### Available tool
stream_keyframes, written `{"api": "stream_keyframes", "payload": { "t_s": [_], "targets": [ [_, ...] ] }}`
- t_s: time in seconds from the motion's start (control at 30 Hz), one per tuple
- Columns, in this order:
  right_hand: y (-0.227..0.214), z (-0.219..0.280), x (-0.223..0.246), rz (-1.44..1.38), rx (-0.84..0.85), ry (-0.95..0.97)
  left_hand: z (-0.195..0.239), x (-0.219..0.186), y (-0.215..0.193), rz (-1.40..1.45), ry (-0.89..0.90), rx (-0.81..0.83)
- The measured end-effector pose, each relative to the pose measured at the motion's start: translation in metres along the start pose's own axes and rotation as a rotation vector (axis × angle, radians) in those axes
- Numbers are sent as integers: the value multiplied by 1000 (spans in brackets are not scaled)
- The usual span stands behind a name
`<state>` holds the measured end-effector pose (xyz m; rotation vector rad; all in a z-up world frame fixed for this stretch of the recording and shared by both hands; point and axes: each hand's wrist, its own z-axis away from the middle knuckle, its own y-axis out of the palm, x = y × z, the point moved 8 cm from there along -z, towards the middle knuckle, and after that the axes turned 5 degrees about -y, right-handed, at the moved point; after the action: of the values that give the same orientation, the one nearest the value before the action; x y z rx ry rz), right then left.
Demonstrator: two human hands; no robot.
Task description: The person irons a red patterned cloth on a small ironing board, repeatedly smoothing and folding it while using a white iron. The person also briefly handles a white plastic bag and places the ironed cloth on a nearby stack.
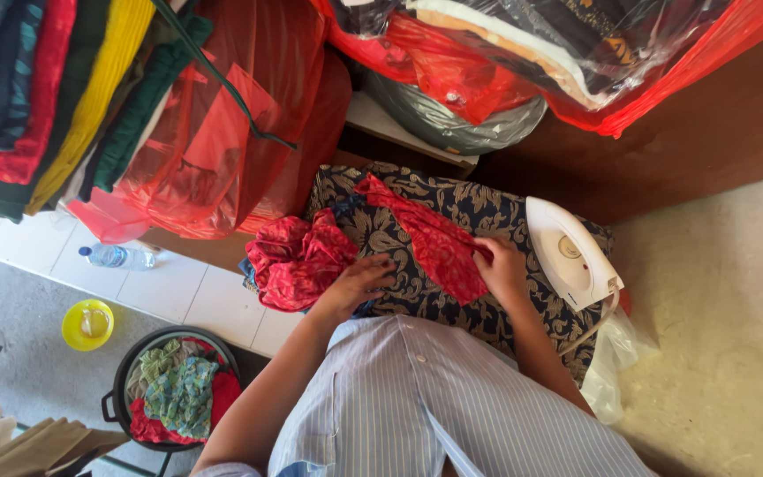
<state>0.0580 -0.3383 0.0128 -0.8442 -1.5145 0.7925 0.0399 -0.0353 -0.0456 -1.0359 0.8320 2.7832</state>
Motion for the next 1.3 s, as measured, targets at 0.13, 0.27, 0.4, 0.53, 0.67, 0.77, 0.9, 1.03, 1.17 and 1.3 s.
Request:
{"api": "stream_keyframes", "payload": {
  "t_s": [0.13,0.27,0.4,0.53,0.67,0.77,0.9,1.03,1.17,1.3],
  "targets": [
    [22,-9,-12,111,67,99,-15,-9,8,-403,108,-164],
    [37,-25,11,190,18,-81,-41,-47,-11,-1018,337,-512],
    [73,-31,5,369,268,78,-93,-68,-38,-1399,464,-803],
    [77,-34,-1,388,257,82,-116,-69,-55,-1200,538,-760],
    [81,-35,-7,420,260,85,-130,-87,-66,-1103,662,-797],
    [82,-33,-7,419,256,89,-144,-90,-72,-1121,598,-830],
    [77,-32,-4,407,239,84,-161,-103,-73,-1089,609,-908],
    [71,-33,2,403,204,64,-164,-113,-69,-1058,839,-966],
    [71,-34,3,414,163,37,-176,-114,-71,-1057,804,-956],
    [70,-32,3,391,132,18,-185,-113,-76,-1078,617,-893]
  ]
}}
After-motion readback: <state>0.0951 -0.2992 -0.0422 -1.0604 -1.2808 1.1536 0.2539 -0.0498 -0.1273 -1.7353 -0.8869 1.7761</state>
